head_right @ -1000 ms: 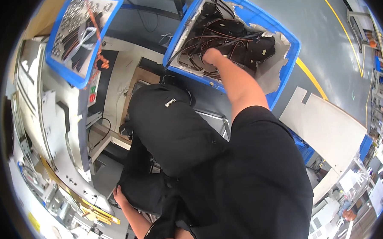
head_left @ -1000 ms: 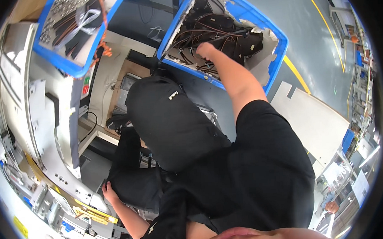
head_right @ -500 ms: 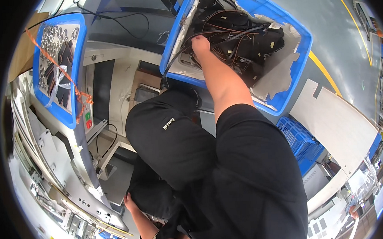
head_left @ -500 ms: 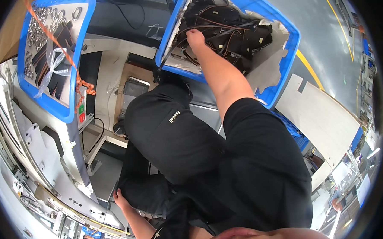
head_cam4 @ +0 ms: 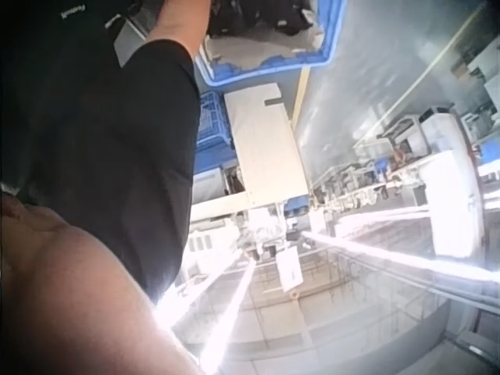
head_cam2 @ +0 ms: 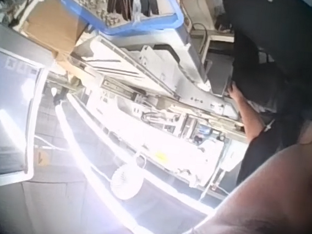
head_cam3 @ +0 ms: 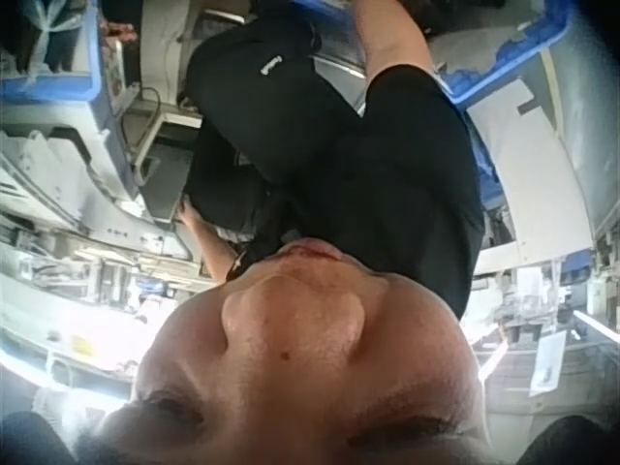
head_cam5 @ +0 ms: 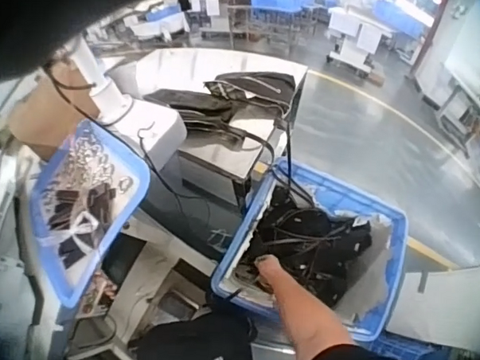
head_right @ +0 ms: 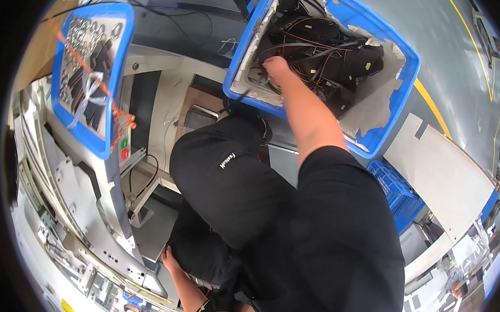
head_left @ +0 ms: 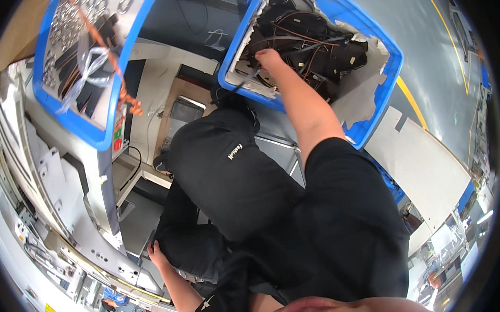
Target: Sewing and assembling a leather pouch using an industrial sewing machine.
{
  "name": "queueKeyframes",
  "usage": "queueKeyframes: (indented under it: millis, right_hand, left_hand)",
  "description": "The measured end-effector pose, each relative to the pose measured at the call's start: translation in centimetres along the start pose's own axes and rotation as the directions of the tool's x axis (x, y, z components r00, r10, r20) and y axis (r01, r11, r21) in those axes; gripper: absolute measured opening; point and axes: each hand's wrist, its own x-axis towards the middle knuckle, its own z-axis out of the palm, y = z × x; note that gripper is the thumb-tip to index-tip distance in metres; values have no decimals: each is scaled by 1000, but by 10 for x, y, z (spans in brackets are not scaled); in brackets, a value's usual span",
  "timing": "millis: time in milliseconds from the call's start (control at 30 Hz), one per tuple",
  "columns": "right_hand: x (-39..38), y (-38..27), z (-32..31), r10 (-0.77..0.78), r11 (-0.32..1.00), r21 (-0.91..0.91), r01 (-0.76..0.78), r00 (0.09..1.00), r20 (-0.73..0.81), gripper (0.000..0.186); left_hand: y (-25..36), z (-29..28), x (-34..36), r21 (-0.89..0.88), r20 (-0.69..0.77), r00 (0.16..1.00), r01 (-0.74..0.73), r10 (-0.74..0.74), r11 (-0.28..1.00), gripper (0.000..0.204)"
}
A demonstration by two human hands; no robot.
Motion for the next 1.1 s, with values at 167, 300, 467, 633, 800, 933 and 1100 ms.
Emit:
queueKeyframes:
  millis: [167,300,467,633,800,933,1100]
  right_hand:
    - [-40,-3,-81,-354,886,-355,299,930,-100,19]
    - [-149,-77,-121,-398,723,-642,254,913,-87,19]
    - [-240,-119,-153,-675,625,-612,484,729,-112,17]
    - [-363,-193,-143,-862,496,-462,735,479,-165,13]
    - [-491,-243,-123,-918,394,99,914,397,-12,14]
    - [-557,-249,-103,-919,371,441,817,254,303,17]
    - [-563,-216,-43,-654,731,363,577,442,614,20]
  left_hand:
    - [14,1,-11,55,-22,998,-64,65,996,54]
    - [20,8,-21,89,-35,979,-199,203,976,54]
    - [91,71,-77,-189,233,891,-351,389,917,45]
    - [169,62,-144,-275,426,573,-656,701,703,46]
    - [206,34,-170,-514,326,516,-606,792,607,44]
    - [227,24,-187,-898,209,475,-254,855,360,91]
    - [216,6,-233,-971,-221,432,-18,874,-237,128]
